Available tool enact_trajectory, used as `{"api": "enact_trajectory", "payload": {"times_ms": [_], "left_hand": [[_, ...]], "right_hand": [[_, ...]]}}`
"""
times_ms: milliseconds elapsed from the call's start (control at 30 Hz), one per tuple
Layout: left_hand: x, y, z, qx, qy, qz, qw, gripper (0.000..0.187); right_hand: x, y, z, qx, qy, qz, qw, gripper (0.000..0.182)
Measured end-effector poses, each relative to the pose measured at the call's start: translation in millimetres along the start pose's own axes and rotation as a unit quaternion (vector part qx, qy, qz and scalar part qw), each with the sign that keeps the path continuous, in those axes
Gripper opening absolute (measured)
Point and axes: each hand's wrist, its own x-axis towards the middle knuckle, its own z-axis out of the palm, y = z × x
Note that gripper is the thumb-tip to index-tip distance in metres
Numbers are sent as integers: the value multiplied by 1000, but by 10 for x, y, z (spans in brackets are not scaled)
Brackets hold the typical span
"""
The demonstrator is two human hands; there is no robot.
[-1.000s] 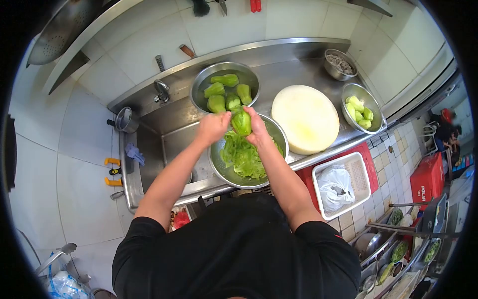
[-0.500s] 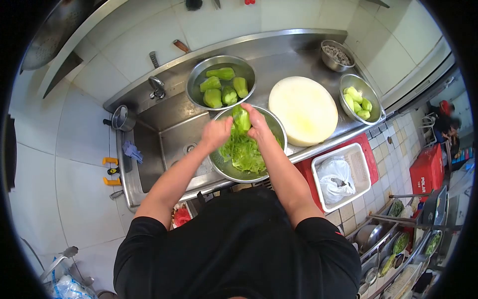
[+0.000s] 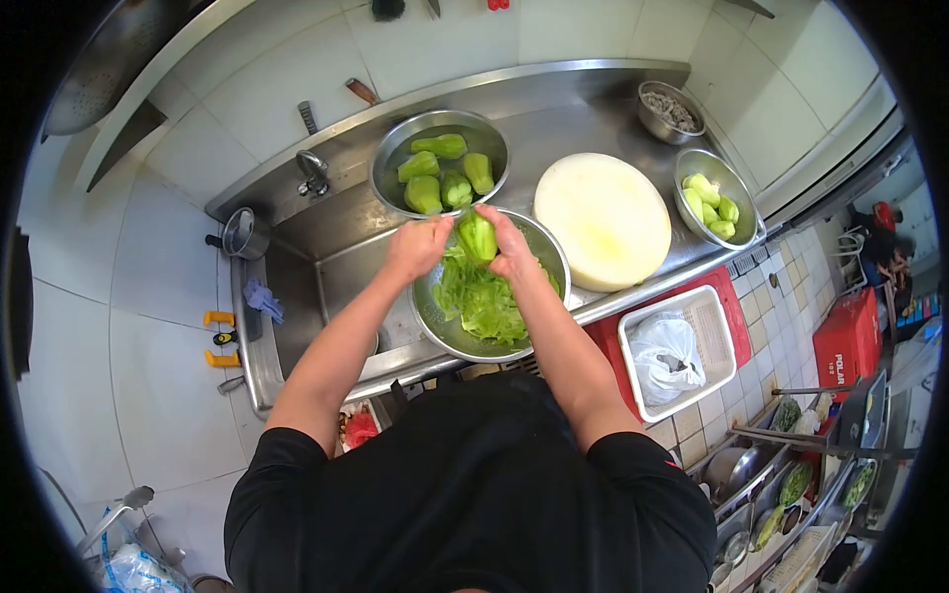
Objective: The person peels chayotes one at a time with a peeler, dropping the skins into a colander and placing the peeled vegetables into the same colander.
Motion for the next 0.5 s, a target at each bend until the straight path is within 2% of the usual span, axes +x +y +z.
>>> {"api": "enact_trajectory", "payload": {"times_ms": [67, 167, 333, 433, 500], "left_hand": [[-178, 66, 208, 15, -25, -23, 999, 50], [-610, 175, 406, 4, -79, 17, 997, 52], [-351, -4, 184, -27, -11, -3, 1000, 52], [-76, -73, 84, -40, 37, -9, 998, 53], [-89, -53, 137, -41, 40, -14, 998, 54]], "right_hand": [[151, 74, 6, 22, 7, -14, 1000, 23], [57, -93, -8, -3, 71, 10, 997, 26], [-19, -194, 24, 6, 69, 21, 997, 34], [19, -118, 19, 33, -7, 51, 998, 36], [72, -51, 81, 66, -15, 50, 996, 38]]}}
